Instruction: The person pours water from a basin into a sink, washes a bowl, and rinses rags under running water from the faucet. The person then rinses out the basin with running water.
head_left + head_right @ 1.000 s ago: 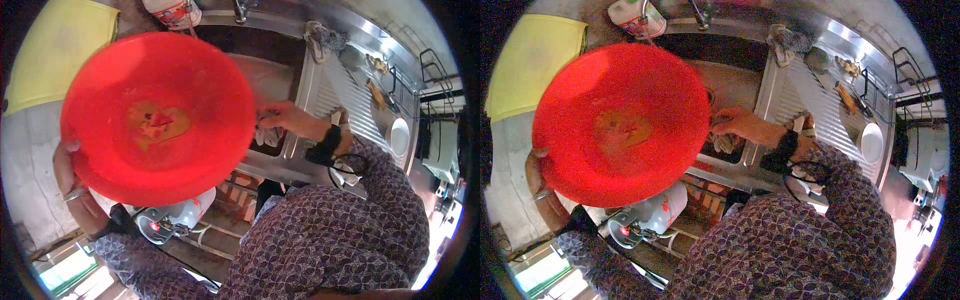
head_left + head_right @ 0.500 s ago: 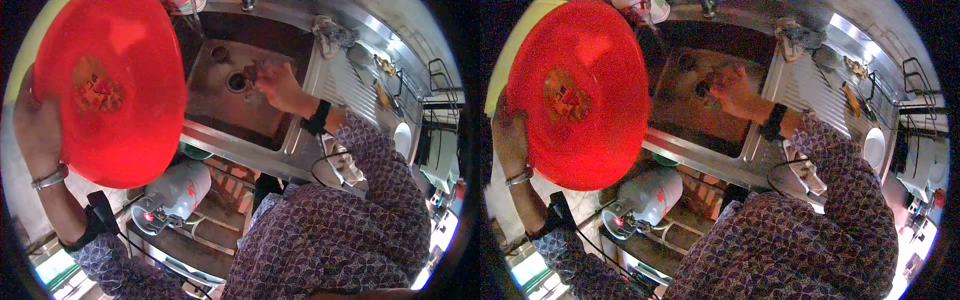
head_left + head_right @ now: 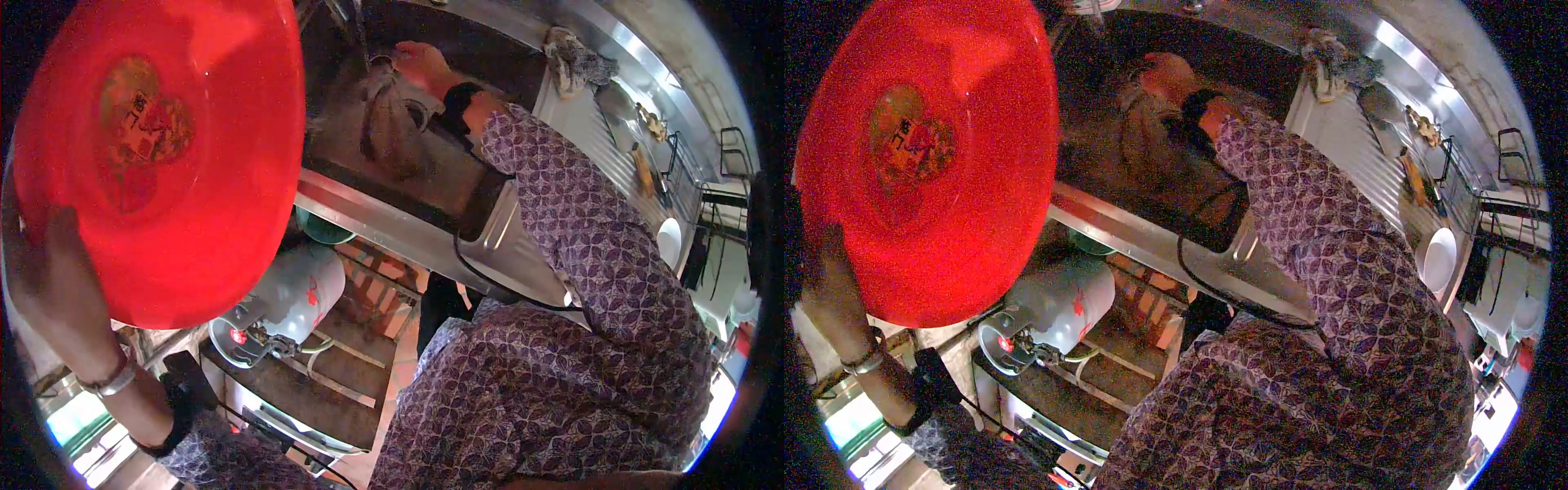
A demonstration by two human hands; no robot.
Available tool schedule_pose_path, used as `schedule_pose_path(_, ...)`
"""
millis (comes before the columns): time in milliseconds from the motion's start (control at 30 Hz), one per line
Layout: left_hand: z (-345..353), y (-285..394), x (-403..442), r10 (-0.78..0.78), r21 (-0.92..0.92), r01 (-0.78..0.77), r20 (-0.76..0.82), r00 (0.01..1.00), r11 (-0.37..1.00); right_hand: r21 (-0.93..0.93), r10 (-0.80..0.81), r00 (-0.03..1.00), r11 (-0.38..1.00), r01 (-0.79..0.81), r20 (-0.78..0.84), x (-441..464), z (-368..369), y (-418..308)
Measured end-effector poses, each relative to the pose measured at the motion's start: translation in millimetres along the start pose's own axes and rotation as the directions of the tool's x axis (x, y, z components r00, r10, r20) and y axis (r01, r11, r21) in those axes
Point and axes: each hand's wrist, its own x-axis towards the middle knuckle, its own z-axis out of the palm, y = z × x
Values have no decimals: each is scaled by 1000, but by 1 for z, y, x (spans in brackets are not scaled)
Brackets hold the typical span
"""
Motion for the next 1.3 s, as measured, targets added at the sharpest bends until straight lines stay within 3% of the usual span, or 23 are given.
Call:
schedule_pose_path(33,-1,-2,-7,-20,-34,20,5,1000,999,-4,2,1000,1000,-2,7,-1,3,9)
schedule_pose_path(67,-1,-4,-14,-41,-60,41,12,999,997,-304,-250,967,919,251,41,-2,5,18)
schedule_pose_path(100,-2,-5,-21,-57,-88,59,17,998,994,-555,-466,872,691,463,148,-2,6,26)
schedule_pose_path(133,-2,-7,-26,-74,-115,76,21,997,990,-554,-464,872,690,466,156,-11,6,16)
schedule_pose_path(200,-3,-12,-39,-112,-173,115,29,993,978,-646,-112,942,702,300,316,-38,5,-16)
schedule_pose_path(233,-4,-15,-46,-135,-196,140,39,990,971,-645,-111,937,699,310,330,-34,7,10)
schedule_pose_path(267,-6,-21,-54,-154,-217,160,43,987,963,-298,-225,908,893,337,354,-26,9,59)
schedule_pose_path(333,-11,-29,-70,-132,-186,144,76,988,972,98,-333,878,943,319,345,-31,7,76)
schedule_pose_path(400,-15,-39,-92,25,-43,-19,141,990,999,-191,-414,751,798,571,514,-46,-2,64)
schedule_pose_path(433,-22,-26,-100,-129,-151,139,72,989,979,-262,-427,698,712,651,575,-47,-8,68)
schedule_pose_path(533,-48,31,-110,-569,-492,480,-39,822,727,-259,-201,800,877,404,566,-44,-17,107)
schedule_pose_path(567,-54,43,-112,-696,-597,542,-39,717,591,-250,-18,870,955,161,492,-69,-21,71)
schedule_pose_path(600,-60,52,-115,-697,-591,548,-35,716,592,-221,180,888,971,-92,422,-87,-24,38)
schedule_pose_path(700,-69,55,-137,-708,-482,623,10,707,616,-470,356,875,865,-175,329,-98,-16,-11)
schedule_pose_path(733,-71,58,-150,-707,-482,622,8,707,617,-469,355,875,866,-175,329,-97,-18,-5)
schedule_pose_path(800,-72,68,-174,-874,-518,755,28,485,402,-348,214,878,936,-58,429,-94,-24,13)
schedule_pose_path(933,-73,88,-201,-914,-485,820,98,394,302,-292,155,891,956,-26,428,-95,-28,21)
schedule_pose_path(1067,-32,114,-221,-862,-627,779,393,321,4,-421,250,836,907,-24,489,-100,-32,-8)
schedule_pose_path(1133,-5,123,-223,-771,-625,736,326,548,259,-428,253,826,904,-16,503,-106,-33,-24)
schedule_pose_path(1167,12,127,-226,-771,-628,735,328,546,254,-441,302,819,895,-67,488,-109,-30,-35)
schedule_pose_path(1233,48,137,-231,-697,-506,661,152,700,554,-457,351,811,881,-118,468,-111,-32,-40)
schedule_pose_path(1267,61,146,-232,-699,-510,661,153,699,550,-434,287,815,900,-49,504,-111,-36,-37)
schedule_pose_path(1300,74,156,-233,-722,-422,757,282,632,498,-409,222,814,913,21,537,-111,-40,-34)
